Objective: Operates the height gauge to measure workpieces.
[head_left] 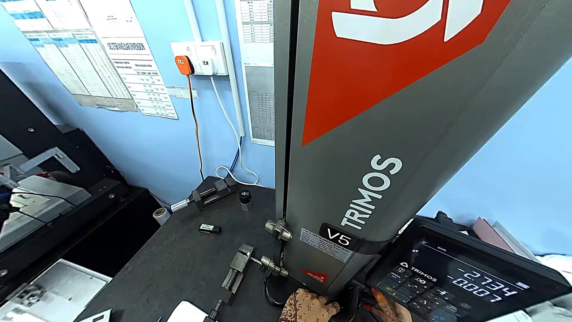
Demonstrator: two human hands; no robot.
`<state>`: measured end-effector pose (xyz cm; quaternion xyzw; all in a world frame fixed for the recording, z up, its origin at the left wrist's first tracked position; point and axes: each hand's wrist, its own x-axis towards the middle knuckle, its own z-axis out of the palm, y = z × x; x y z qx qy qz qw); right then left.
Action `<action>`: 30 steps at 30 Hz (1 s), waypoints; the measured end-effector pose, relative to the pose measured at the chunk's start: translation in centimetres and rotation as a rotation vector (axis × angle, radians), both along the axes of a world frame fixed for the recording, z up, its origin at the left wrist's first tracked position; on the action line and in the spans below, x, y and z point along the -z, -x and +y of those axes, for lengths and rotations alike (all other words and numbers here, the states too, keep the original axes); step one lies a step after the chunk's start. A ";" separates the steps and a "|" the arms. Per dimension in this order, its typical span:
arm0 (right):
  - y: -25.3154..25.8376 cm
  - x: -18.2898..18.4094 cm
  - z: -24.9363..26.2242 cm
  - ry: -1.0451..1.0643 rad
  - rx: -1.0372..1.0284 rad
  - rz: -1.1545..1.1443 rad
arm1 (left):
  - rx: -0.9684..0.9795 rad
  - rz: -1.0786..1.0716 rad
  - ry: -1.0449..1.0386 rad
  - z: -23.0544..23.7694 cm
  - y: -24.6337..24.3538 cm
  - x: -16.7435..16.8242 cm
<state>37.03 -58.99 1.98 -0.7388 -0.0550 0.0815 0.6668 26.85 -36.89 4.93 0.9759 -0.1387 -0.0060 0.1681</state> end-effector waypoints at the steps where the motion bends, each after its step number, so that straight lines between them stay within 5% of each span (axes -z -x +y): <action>1: 0.0 0.0 0.0 -0.001 0.003 -0.002 | -0.001 -0.004 -0.001 0.0 0.0 0.0; 22: -0.6 -0.8 1.8 0.289 0.121 0.016 | -0.059 -0.053 -0.006 -0.3 0.3 0.0; 30: -0.2 -0.4 1.2 0.206 0.110 -0.020 | -0.051 -0.083 -0.025 -0.2 0.2 -0.1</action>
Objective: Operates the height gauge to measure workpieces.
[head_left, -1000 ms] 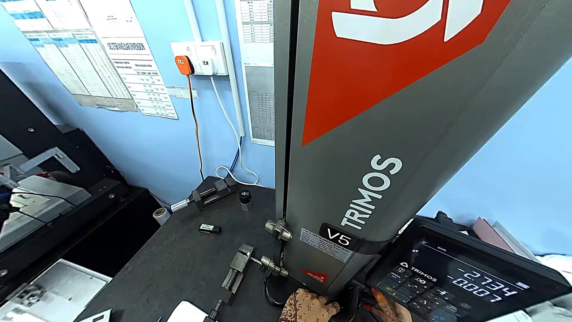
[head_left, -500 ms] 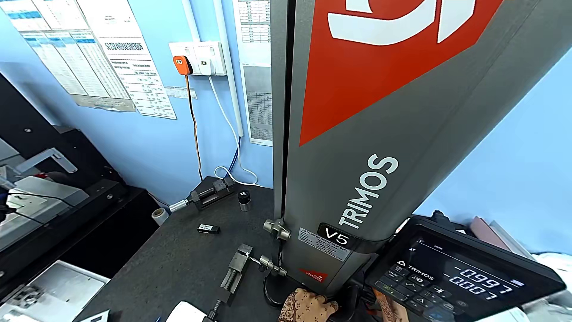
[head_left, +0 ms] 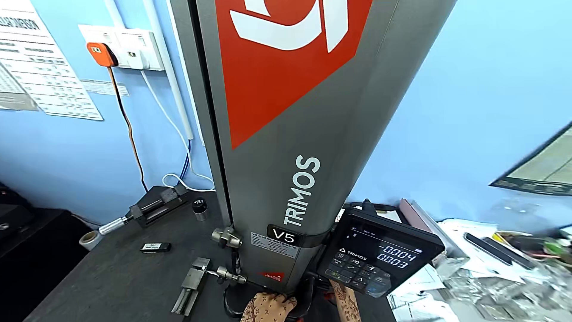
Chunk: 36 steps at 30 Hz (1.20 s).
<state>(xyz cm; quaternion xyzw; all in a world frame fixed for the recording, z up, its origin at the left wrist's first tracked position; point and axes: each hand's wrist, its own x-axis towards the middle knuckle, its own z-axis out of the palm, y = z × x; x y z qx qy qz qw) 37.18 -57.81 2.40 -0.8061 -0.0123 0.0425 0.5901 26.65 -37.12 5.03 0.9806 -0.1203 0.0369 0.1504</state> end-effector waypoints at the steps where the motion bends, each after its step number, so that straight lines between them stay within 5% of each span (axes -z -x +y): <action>1: 0.2 0.0 -0.3 -0.029 -0.019 -0.011 | 0.004 -0.008 0.002 0.0 0.0 0.1; 17: 0.2 0.7 -1.0 -0.206 -0.134 -0.030 | 0.026 0.035 0.048 0.2 0.0 0.4; 36: -0.1 0.8 -1.5 -0.125 -0.113 -0.003 | 0.018 0.041 0.037 -0.3 -0.2 0.4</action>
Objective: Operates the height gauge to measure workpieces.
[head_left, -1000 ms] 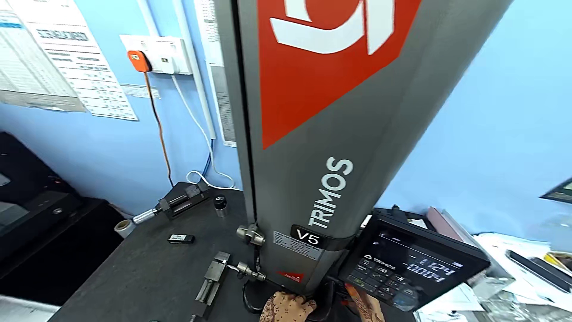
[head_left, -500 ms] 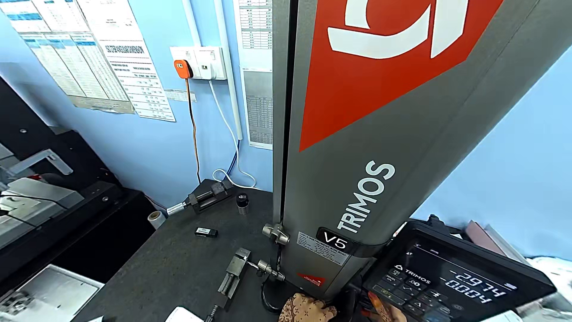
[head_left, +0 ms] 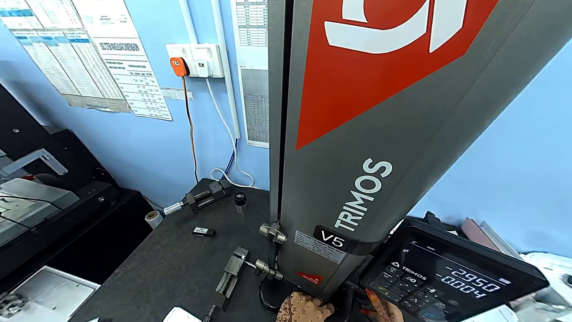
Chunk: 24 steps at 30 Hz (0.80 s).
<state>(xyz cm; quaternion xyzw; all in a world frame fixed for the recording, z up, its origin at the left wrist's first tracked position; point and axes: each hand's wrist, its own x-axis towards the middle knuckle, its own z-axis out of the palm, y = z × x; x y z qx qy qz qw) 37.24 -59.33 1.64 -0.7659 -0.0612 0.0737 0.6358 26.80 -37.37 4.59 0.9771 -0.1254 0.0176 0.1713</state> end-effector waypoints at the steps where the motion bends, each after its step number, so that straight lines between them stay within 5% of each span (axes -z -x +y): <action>1: 0.1 -0.3 0.2 0.016 0.004 0.006 | -0.005 0.005 -0.005 0.0 0.1 0.0; 15: 0.0 -1.7 1.5 0.136 0.104 0.033 | -0.029 -0.112 -0.027 -0.1 0.1 -0.2; 24: 0.4 -0.2 0.8 0.016 0.064 -0.012 | -0.014 -0.134 -0.053 0.1 0.1 0.1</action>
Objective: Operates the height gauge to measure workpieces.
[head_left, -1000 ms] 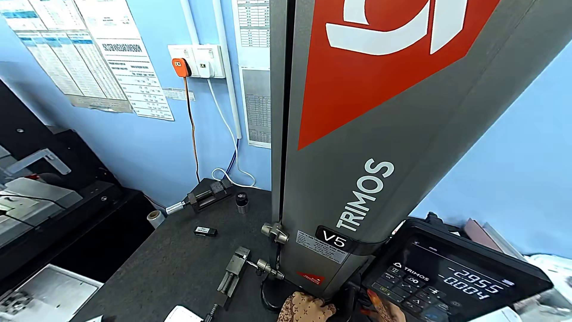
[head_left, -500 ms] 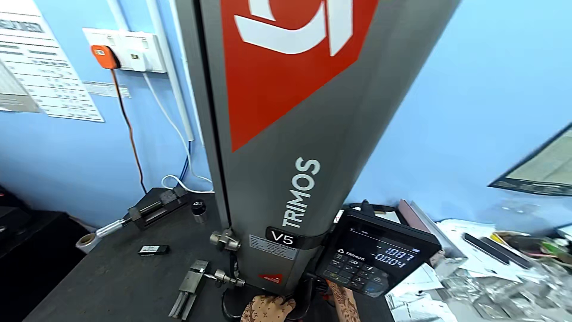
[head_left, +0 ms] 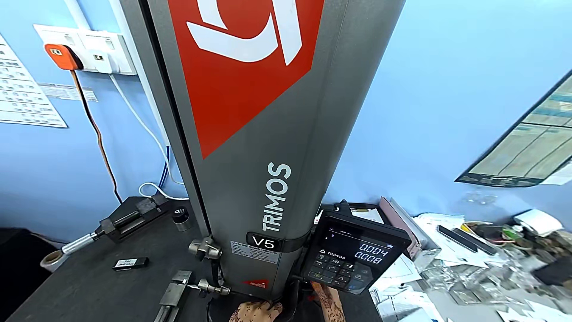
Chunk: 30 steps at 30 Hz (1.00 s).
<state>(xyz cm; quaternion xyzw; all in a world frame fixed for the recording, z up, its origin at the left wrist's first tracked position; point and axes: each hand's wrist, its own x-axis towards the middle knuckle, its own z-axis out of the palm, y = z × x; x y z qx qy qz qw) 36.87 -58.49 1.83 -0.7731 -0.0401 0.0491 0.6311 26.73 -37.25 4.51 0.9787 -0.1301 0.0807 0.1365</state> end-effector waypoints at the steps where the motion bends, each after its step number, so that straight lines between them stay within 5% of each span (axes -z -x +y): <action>1: 0.3 0.0 -0.1 0.029 0.003 -0.040 | -0.001 0.006 0.002 0.0 0.0 0.0; 5: 2.4 -2.3 0.6 0.090 0.074 -0.275 | -0.009 -0.021 0.012 0.0 0.0 0.0; 11: 4.2 -5.7 4.6 -0.519 0.241 -0.266 | -0.015 0.064 0.007 0.1 0.2 -0.5; 15: 3.7 -6.3 4.7 -0.420 0.326 -0.281 | -0.015 0.053 0.045 -0.1 0.2 -0.3; 21: 0.4 -2.4 -0.4 0.061 -0.118 -0.164 | -0.008 0.152 0.092 0.2 0.2 -0.6; 26: -0.4 -1.2 -1.3 -0.030 -0.232 -0.032 | 0.020 0.414 0.114 0.5 -0.3 -3.0; 30: -0.5 0.1 -1.3 -0.086 -0.210 -0.003 | 0.035 0.133 0.113 0.3 0.0 -0.6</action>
